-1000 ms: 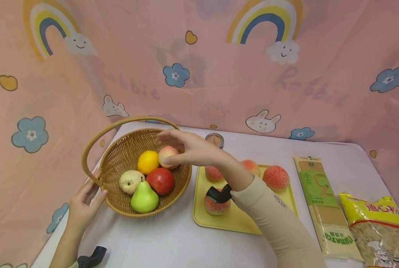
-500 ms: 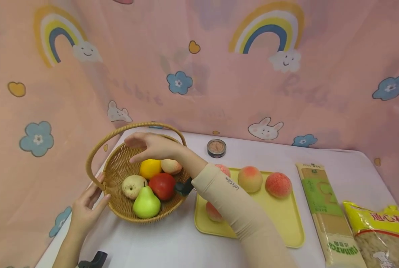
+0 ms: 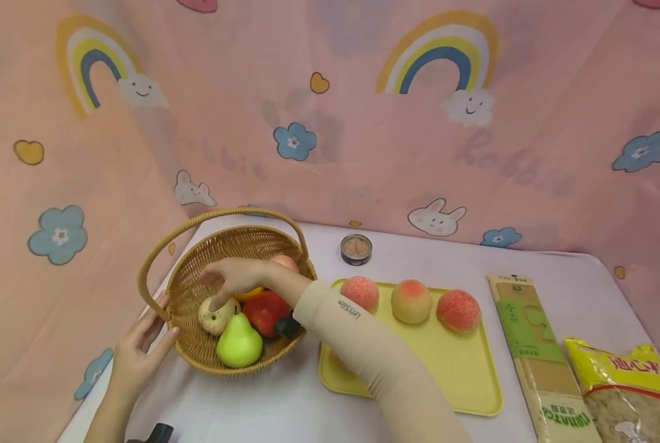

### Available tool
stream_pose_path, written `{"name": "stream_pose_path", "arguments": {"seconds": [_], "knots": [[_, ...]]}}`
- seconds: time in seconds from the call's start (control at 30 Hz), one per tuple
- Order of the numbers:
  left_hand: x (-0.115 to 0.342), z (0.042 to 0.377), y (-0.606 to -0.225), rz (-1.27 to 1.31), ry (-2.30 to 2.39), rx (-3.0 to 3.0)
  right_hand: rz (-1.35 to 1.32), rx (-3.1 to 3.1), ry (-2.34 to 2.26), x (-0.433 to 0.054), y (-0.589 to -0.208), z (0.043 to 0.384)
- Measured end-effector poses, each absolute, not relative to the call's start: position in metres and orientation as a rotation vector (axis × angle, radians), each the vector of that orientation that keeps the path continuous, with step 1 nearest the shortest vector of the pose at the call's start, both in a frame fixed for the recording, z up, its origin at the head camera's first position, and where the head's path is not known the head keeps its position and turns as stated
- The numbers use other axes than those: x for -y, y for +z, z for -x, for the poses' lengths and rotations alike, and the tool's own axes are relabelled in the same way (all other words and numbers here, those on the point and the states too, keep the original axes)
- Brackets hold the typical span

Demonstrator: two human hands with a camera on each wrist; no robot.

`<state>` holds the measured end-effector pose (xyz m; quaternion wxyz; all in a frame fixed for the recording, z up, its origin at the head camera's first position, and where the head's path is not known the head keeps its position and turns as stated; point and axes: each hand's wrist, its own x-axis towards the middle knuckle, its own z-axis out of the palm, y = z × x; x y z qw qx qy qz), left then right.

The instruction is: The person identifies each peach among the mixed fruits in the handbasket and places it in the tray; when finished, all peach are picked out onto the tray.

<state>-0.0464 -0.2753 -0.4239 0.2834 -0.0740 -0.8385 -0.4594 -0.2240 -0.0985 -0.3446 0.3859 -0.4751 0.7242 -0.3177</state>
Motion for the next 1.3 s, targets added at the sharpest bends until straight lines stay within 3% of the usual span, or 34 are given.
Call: {"name": "stream_pose_path", "arguments": {"seconds": [0.47, 1.3], "knots": [[0.276, 0.047, -0.424, 0.205, -1.235, 2.224, 1.208, -1.910, -0.582, 0.113, -0.365, 0.218], [0.276, 0.049, -0.428, 0.199, -1.209, 2.222, 1.301, -2.006, -0.356, 0.122, -0.368, 0.216]]}}
